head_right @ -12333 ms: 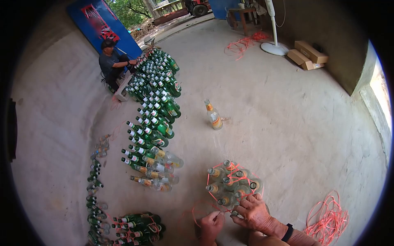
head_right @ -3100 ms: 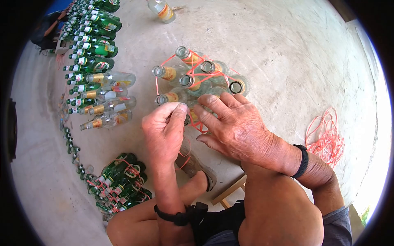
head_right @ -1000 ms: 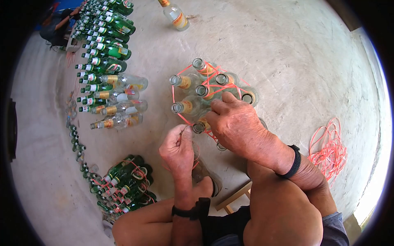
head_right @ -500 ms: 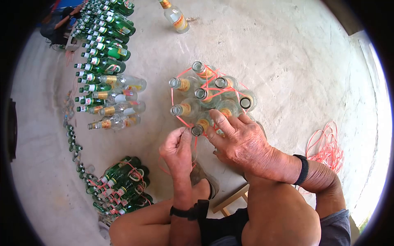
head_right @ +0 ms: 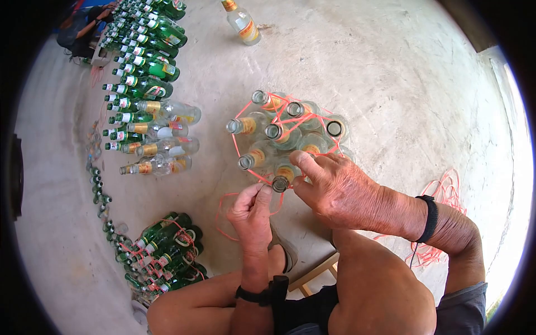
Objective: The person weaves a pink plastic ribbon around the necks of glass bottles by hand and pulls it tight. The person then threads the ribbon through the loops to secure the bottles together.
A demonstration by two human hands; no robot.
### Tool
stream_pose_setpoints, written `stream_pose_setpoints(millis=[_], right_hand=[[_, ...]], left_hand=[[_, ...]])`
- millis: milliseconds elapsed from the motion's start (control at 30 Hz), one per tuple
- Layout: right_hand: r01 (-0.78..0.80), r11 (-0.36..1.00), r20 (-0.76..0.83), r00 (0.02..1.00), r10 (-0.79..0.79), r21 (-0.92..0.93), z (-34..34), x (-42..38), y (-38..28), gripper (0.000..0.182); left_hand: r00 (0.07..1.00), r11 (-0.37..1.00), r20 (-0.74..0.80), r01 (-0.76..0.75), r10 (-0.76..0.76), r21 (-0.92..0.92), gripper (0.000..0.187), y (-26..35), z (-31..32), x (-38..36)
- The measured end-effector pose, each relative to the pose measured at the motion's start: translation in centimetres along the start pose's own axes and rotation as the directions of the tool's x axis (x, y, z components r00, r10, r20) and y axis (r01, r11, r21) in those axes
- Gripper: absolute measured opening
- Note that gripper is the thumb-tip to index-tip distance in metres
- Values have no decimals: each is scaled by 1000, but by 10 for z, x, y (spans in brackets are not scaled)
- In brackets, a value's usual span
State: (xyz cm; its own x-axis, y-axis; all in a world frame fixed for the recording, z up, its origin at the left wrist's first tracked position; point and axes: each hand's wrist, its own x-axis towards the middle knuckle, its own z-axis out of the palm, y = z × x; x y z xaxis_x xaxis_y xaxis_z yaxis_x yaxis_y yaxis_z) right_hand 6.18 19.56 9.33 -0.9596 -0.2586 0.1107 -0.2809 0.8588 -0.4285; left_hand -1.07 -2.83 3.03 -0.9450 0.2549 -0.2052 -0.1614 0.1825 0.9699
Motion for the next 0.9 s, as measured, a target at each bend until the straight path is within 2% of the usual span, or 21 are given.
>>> stream_pose_setpoints(millis=[67, 167, 300, 433, 633, 733, 833, 900], right_hand=[[34, 999, 17, 999, -34, 12, -5, 1, 8, 43], [118, 993, 37, 992, -119, 22, -21, 6, 18, 28], [145, 989, 114, 983, -143, -12, -31, 5, 31, 26], [75, 997, 60, 995, -75, -11, -25, 2, 28, 23], [5, 993, 86, 996, 5, -116, -33, 3, 17, 21], [-4, 989, 40, 999, 10, -147, -45, 13, 11, 17], [13, 990, -66, 998, -22, -139, -39, 24, 11, 15], [29, 994, -2, 1000, -29, -103, -29, 28, 11, 14]], left_hand=[[1000, 1000, 6, -16, 16, 9, 11, -3, 3, -4], [999, 1000, 31, -25, 25, 15, 11, -3, 6, -13], [996, 1000, 91, 2, 0, -28, 11, -5, 13, -18], [994, 1000, 107, 2, -1, -16, 11, -1, 15, -18], [990, 1000, 140, -12, 14, -18, 11, -12, 7, -11], [991, 997, 122, 53, -45, -58, 11, -9, 12, -11], [993, 1000, 119, 14, -14, -1, 10, -15, 15, -8], [991, 995, 113, 80, -73, -62, 10, -20, 18, -7]])
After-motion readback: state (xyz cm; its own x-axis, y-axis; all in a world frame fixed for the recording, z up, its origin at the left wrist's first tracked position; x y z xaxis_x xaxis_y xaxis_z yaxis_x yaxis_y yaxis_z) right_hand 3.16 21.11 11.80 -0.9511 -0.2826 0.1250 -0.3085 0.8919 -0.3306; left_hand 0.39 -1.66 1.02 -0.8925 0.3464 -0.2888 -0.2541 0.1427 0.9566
